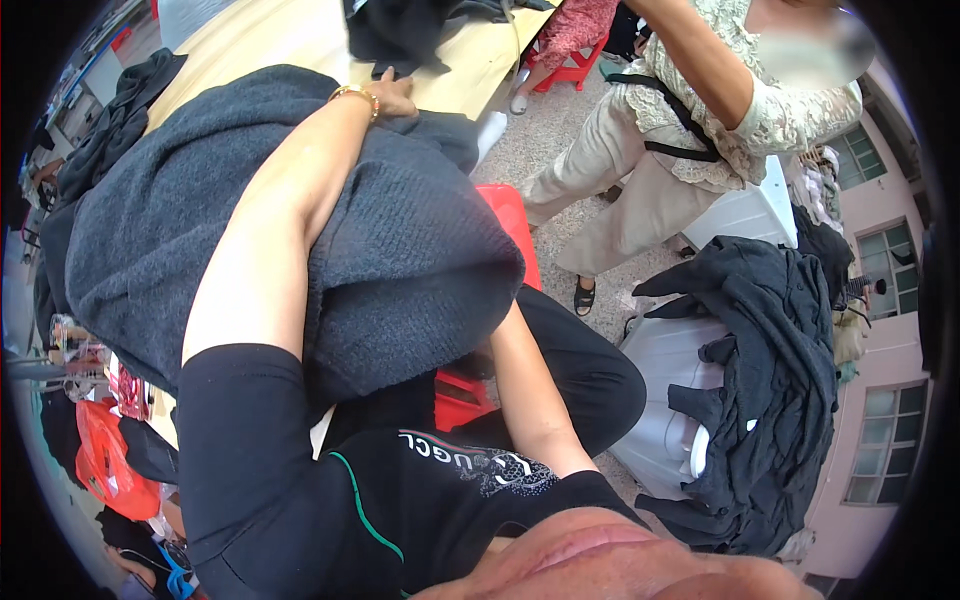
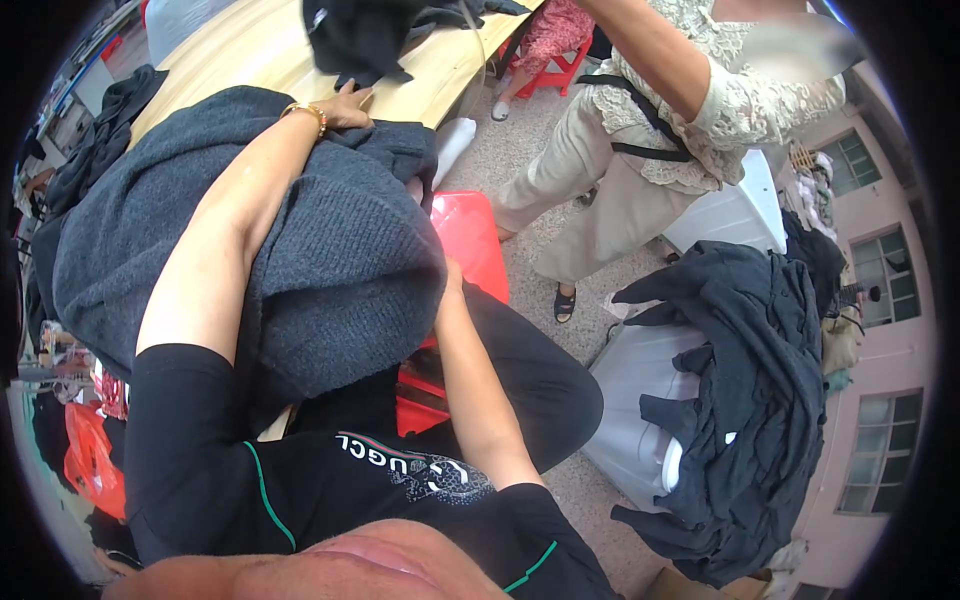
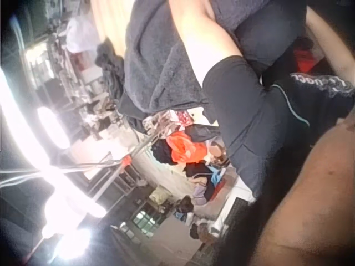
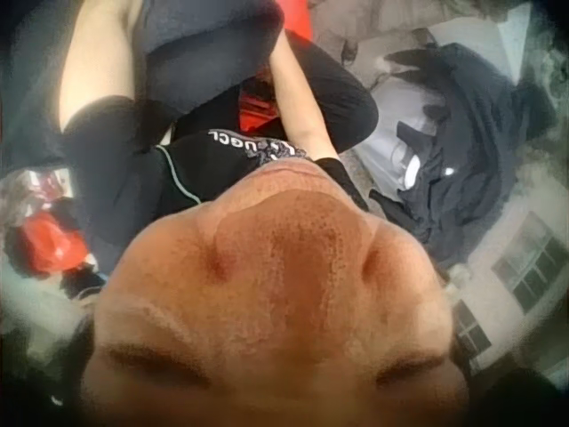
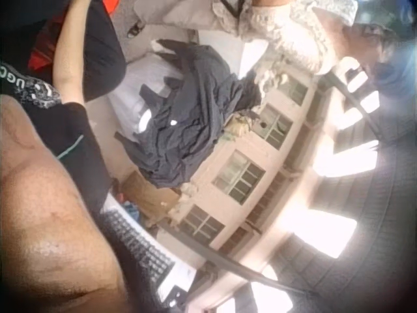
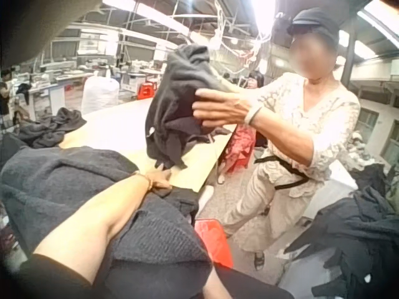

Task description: Inspecting dark-colored knitted garments for loose threads or defects in a factory workshop.

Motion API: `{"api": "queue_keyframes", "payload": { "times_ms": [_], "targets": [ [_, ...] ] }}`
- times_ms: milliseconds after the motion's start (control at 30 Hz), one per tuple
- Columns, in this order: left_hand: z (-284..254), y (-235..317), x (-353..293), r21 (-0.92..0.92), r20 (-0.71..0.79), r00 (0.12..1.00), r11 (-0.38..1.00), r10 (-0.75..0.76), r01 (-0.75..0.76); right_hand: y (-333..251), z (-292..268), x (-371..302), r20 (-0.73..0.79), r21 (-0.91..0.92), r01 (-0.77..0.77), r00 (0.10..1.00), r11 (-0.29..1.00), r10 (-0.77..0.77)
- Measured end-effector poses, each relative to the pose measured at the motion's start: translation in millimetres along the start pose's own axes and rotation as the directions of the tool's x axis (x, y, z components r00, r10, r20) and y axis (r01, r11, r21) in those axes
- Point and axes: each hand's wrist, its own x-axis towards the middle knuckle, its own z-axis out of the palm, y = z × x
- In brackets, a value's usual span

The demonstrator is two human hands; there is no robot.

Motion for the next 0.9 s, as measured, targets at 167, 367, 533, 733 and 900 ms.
{"api": "queue_keyframes", "payload": {
  "times_ms": [167, 367, 533, 733, 900],
  "targets": [
    [-19, 41, -14, -0.343, -0.081, 0.960, 0.912, -0.267, 0.224, 20, 8, -1, -0.005, 0.018, -0.044, 0.999, 0.999, 0.044],
    [-28, 22, -27, -0.280, -0.156, 0.947, 0.932, -0.279, 0.229, 9, 3, 3, -0.021, 0.018, -0.015, 1.000, 1.000, 0.015],
    [-34, 20, -38, -0.271, -0.224, 0.953, 0.952, -0.205, 0.141, 1, 9, 7, -0.041, 0.076, -0.002, 0.999, 0.997, 0.006],
    [-68, 81, -81, -0.263, -0.400, 0.915, 0.951, 0.047, -0.164, 39, 14, 23, 0.016, 0.995, -0.020, 0.999, 0.099, 0.042],
    [-122, 112, -134, -0.250, -0.518, 0.823, 0.880, 0.231, -0.404, 4, -59, 14, -0.536, 0.797, 0.469, 0.839, 0.381, 0.088]
  ]
}}
